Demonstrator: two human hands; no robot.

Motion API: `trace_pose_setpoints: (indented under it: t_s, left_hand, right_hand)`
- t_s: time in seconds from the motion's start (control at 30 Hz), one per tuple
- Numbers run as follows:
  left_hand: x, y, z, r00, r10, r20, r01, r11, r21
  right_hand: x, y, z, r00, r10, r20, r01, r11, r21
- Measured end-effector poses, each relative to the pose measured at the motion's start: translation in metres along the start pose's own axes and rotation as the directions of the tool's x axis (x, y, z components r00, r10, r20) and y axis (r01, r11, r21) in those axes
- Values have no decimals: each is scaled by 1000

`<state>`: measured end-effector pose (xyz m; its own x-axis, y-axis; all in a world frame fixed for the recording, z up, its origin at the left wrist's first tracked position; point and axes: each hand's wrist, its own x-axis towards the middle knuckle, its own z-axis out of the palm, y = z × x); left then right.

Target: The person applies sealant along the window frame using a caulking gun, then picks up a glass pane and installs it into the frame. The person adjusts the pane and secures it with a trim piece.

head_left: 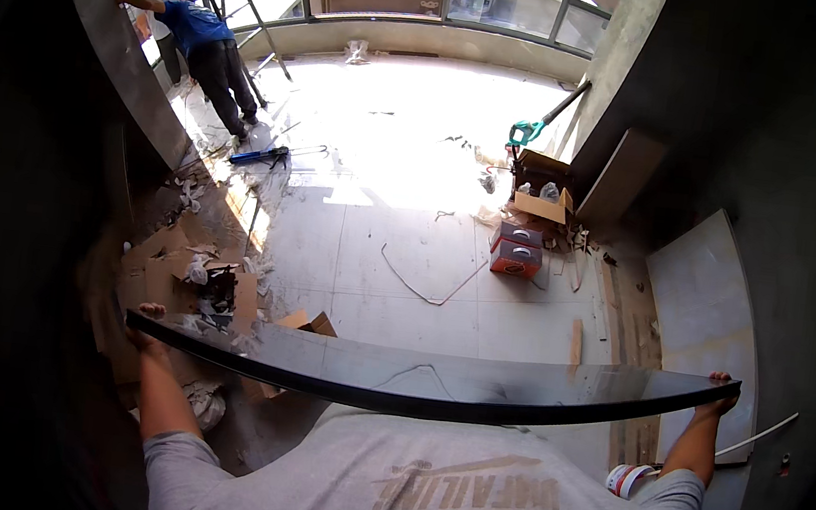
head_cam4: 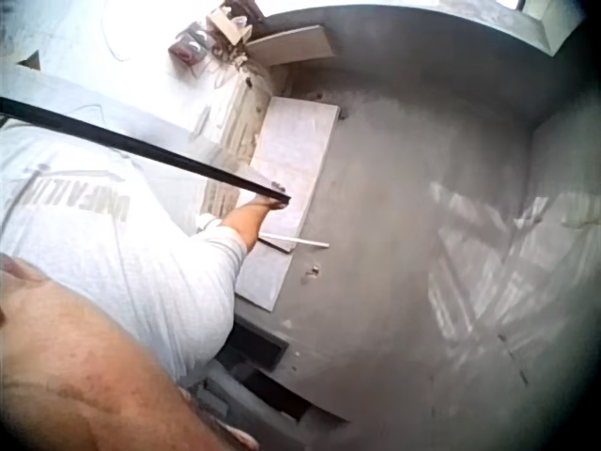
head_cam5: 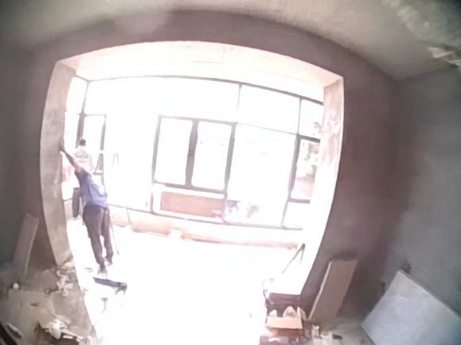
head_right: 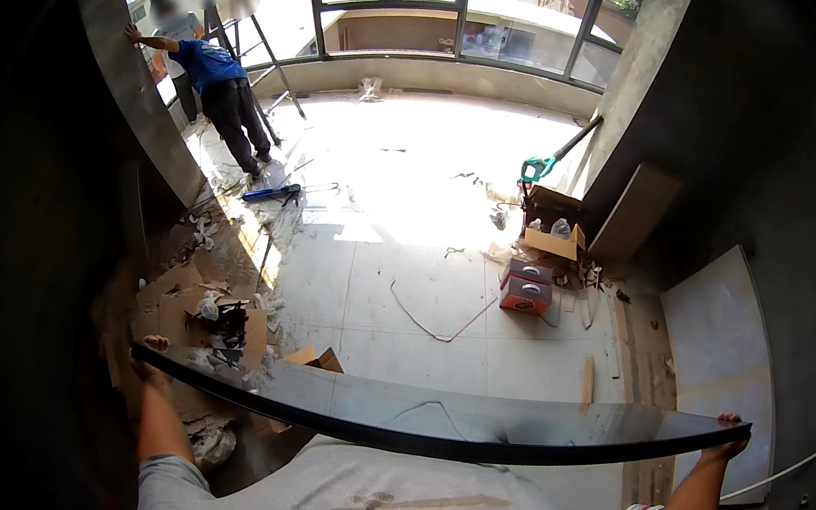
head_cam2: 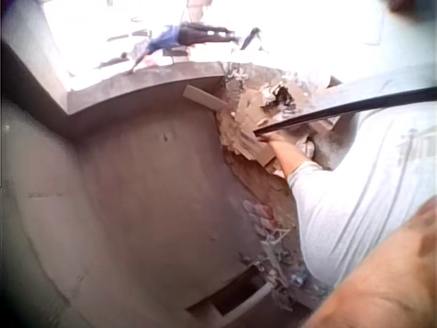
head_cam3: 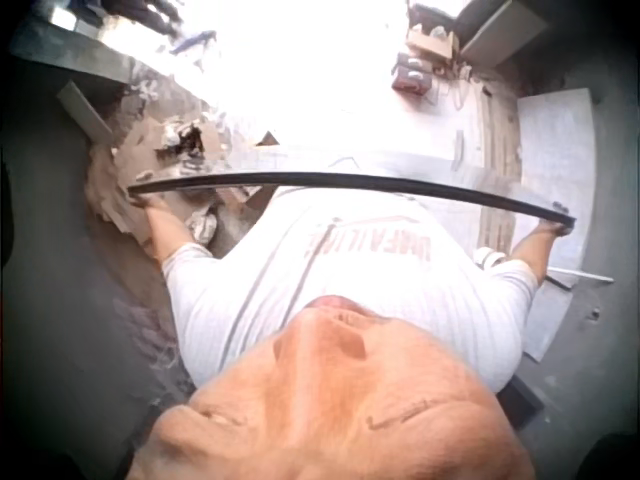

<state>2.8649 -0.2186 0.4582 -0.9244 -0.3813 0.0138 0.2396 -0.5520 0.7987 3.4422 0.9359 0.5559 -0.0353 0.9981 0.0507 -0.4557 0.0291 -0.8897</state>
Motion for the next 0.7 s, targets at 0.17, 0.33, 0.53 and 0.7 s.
trace_pose_setpoints:
  t_s: [0.17,0.33,0.53,0.7]
  left_hand:
    - [112,-67,92,996,-81,-33,83,995,49]
    - [189,-116,181,990,-44,-135,51,997,52]
    - [266,-152,267,998,56,13,-57,994,97]
    - [336,-189,321,974,131,-187,-124,991,49]
  right_hand:
    - [46,49,78,1000,18,18,-19,1000,15]
    - [107,149,195,997,73,-31,-73,997,-9]
    - [230,251,315,985,76,157,-92,991,98]
    - [310,326,440,960,44,275,-67,995,75]
